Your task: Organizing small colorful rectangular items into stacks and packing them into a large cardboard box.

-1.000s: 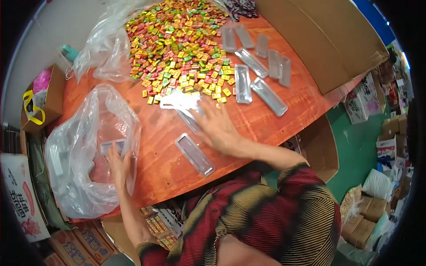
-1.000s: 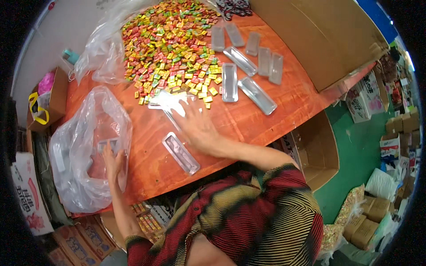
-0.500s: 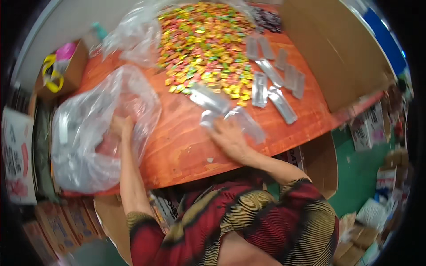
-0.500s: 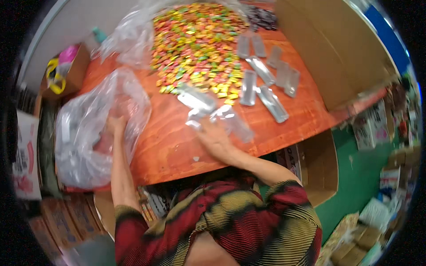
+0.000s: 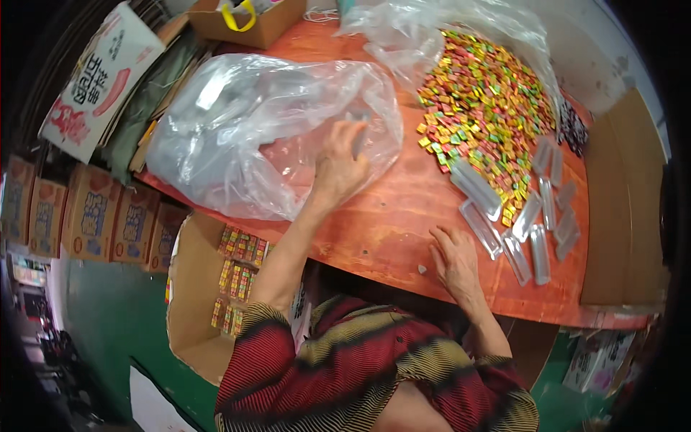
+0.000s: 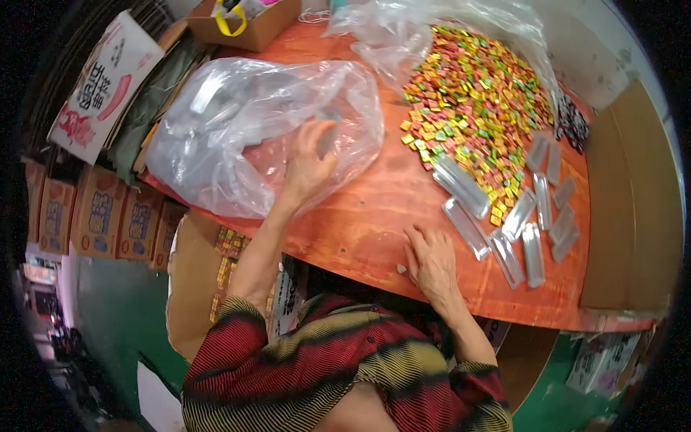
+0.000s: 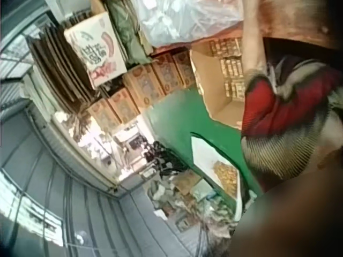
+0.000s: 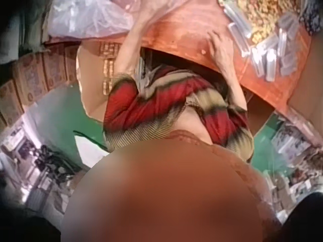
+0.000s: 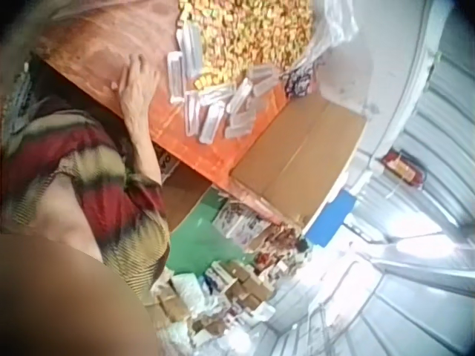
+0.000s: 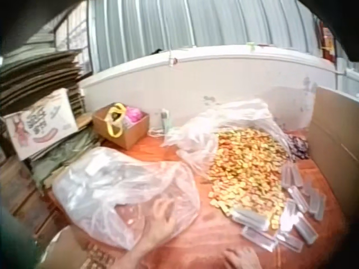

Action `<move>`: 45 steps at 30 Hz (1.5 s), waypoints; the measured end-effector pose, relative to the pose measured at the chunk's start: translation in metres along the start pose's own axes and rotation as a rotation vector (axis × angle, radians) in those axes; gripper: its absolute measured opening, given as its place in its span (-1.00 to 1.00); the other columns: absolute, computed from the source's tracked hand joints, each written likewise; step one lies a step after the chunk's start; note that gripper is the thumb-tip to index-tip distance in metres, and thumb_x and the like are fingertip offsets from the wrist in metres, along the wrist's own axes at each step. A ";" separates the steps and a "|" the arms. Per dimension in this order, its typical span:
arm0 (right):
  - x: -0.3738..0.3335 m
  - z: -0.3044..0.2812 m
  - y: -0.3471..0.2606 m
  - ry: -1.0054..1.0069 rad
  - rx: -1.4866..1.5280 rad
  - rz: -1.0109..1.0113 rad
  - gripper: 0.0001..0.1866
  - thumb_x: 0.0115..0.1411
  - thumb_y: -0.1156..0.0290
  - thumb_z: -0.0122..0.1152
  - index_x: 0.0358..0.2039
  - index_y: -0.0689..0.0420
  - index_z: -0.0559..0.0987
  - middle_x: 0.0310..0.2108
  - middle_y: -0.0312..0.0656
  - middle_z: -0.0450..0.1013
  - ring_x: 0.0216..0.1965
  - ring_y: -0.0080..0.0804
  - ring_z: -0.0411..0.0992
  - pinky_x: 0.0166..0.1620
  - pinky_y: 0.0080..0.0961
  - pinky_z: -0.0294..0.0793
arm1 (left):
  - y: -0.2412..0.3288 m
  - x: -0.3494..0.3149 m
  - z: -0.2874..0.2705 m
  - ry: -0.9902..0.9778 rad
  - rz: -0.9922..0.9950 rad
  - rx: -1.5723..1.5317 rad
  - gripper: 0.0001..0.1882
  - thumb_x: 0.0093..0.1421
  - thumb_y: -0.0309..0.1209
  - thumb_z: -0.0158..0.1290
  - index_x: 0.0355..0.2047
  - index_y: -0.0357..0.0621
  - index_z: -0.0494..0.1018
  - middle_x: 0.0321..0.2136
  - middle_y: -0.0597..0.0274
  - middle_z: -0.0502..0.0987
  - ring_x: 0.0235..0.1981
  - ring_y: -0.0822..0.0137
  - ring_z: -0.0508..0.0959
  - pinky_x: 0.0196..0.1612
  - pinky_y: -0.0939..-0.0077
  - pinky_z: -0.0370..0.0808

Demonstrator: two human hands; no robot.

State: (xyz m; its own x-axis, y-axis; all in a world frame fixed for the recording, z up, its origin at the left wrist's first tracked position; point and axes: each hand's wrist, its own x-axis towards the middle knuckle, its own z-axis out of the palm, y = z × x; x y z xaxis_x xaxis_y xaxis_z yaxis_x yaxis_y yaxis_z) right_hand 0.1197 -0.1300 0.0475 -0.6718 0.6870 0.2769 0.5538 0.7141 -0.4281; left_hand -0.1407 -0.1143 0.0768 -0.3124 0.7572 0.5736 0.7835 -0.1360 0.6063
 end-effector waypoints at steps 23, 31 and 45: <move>0.044 -0.023 0.021 0.194 -0.100 0.132 -0.20 -0.18 0.50 0.20 0.09 0.25 0.03 0.07 0.07 0.03 0.10 -0.02 -0.01 0.11 -0.28 -0.02 | -0.090 -0.025 -0.025 -0.337 -0.210 0.462 -0.76 0.01 -0.43 -0.21 -0.33 -0.19 0.39 -0.51 -0.06 0.45 -0.45 0.05 0.45 -0.35 0.21 0.36; 0.226 0.049 -0.037 0.172 -0.136 -0.240 0.11 -0.43 0.37 0.42 0.11 0.23 -0.07 0.12 0.11 -0.14 0.13 0.08 -0.11 0.11 -0.26 0.00 | -0.095 0.005 -0.136 0.100 -0.096 0.989 -0.34 -0.14 -0.29 0.11 0.00 -0.12 0.16 -0.11 -0.13 0.26 -0.12 -0.11 0.28 -0.20 0.10 0.28; 0.433 0.097 -0.116 -0.095 0.259 -0.469 -0.83 -0.12 0.44 -0.07 -0.56 0.25 0.46 -0.66 -0.06 0.40 -0.62 -0.30 0.36 -0.58 -0.39 0.32 | -0.162 0.122 -0.269 0.116 -0.231 1.020 -0.77 -0.04 -0.41 -0.18 -0.55 -0.29 0.44 -0.51 -0.13 0.45 -0.45 -0.01 0.47 -0.37 0.19 0.39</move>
State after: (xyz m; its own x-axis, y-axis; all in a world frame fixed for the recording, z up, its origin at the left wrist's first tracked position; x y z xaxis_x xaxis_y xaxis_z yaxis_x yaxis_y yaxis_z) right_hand -0.2829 0.0711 0.1338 -0.8659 0.2786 0.4155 0.0525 0.8766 -0.4783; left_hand -0.4504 -0.1714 0.1967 -0.5191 0.6230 0.5852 0.7623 0.6471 -0.0127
